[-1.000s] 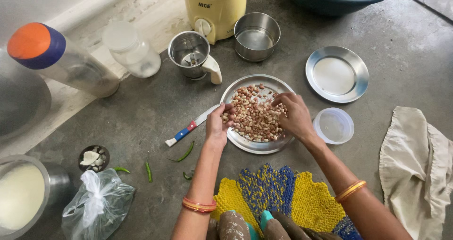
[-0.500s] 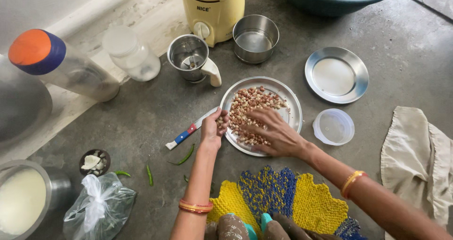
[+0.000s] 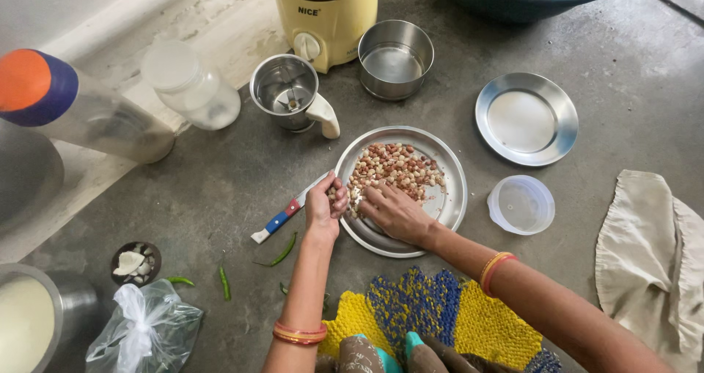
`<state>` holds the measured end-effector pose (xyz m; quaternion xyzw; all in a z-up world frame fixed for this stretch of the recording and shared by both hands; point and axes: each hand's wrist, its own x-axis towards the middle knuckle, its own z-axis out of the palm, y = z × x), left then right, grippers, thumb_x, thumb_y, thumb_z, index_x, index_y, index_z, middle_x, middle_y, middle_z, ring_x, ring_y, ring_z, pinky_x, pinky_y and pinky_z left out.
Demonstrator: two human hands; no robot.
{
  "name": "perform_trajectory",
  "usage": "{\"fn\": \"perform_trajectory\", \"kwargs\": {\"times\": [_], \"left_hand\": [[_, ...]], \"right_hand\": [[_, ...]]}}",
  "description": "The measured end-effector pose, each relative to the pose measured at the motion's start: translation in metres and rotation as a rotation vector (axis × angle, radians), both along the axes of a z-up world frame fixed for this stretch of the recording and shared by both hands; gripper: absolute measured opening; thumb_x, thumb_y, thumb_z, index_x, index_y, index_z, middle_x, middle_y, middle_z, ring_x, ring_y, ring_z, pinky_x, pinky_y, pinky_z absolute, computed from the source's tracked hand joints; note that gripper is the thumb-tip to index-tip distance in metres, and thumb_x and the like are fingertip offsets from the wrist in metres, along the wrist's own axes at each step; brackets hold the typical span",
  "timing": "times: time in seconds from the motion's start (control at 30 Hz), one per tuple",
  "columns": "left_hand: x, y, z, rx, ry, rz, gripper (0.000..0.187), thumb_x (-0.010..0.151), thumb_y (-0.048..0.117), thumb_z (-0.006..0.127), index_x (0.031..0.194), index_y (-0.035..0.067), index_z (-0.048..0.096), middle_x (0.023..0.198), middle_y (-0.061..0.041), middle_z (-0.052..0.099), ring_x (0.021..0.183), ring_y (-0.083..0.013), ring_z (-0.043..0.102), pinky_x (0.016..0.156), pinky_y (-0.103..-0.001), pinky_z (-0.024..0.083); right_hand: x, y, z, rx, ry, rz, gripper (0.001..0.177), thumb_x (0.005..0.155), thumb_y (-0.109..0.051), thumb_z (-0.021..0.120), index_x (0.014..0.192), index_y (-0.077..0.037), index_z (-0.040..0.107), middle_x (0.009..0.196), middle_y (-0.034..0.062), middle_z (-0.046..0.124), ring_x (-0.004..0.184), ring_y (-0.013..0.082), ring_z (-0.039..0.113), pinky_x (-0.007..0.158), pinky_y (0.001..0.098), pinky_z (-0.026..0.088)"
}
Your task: The person sits on the floor and rubs peanuts together to remove their skins, then transfers the peeled peanuts into a blender jar. The person continues peeling and transferring peanuts until the plate is mostly empty.
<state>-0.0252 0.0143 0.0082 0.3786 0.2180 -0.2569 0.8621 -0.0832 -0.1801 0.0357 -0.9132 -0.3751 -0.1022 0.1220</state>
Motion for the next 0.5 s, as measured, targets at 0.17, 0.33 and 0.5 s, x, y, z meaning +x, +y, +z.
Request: {"fn": "perform_trajectory", "kwargs": {"times": [0.17,0.33,0.5], "left_hand": [[0.0,0.0,-0.001,-0.022,-0.014,0.009,0.031,0.103,0.028,0.053,0.078,0.01,0.051,0.058,0.0,0.047,0.041,-0.0066,0.035,0.035,-0.022,0.019],[-0.002,0.002,-0.003,-0.071,0.027,-0.005,0.031,0.103,0.029,0.052,0.078,0.011,0.051,0.058,0.001,0.046,0.042,-0.0063,0.036,0.034,-0.021,0.02],[-0.004,0.005,0.0,-0.129,-0.013,0.001,0.032,0.103,0.028,0.052,0.077,0.01,0.051,0.057,0.001,0.045,0.041,-0.0067,0.035,0.034,-0.022,0.021]], "right_hand": [[0.015,0.012,-0.013,-0.081,0.079,-0.213,0.003,0.098,-0.004,0.057,0.1,-0.002,0.057,0.078,0.0113,0.062,0.052,0.0179,0.062,0.037,0.0339,0.047],[0.039,0.023,-0.003,0.006,0.106,-0.292,0.02,0.101,-0.018,0.056,0.085,-0.007,0.055,0.053,0.0035,0.054,0.037,0.0183,0.05,0.035,0.0412,0.04],[0.042,0.032,0.009,0.123,0.011,-0.372,0.036,0.099,-0.033,0.056,0.069,-0.013,0.057,0.043,0.0014,0.045,0.032,0.0191,0.043,0.034,0.0408,0.035]]}}
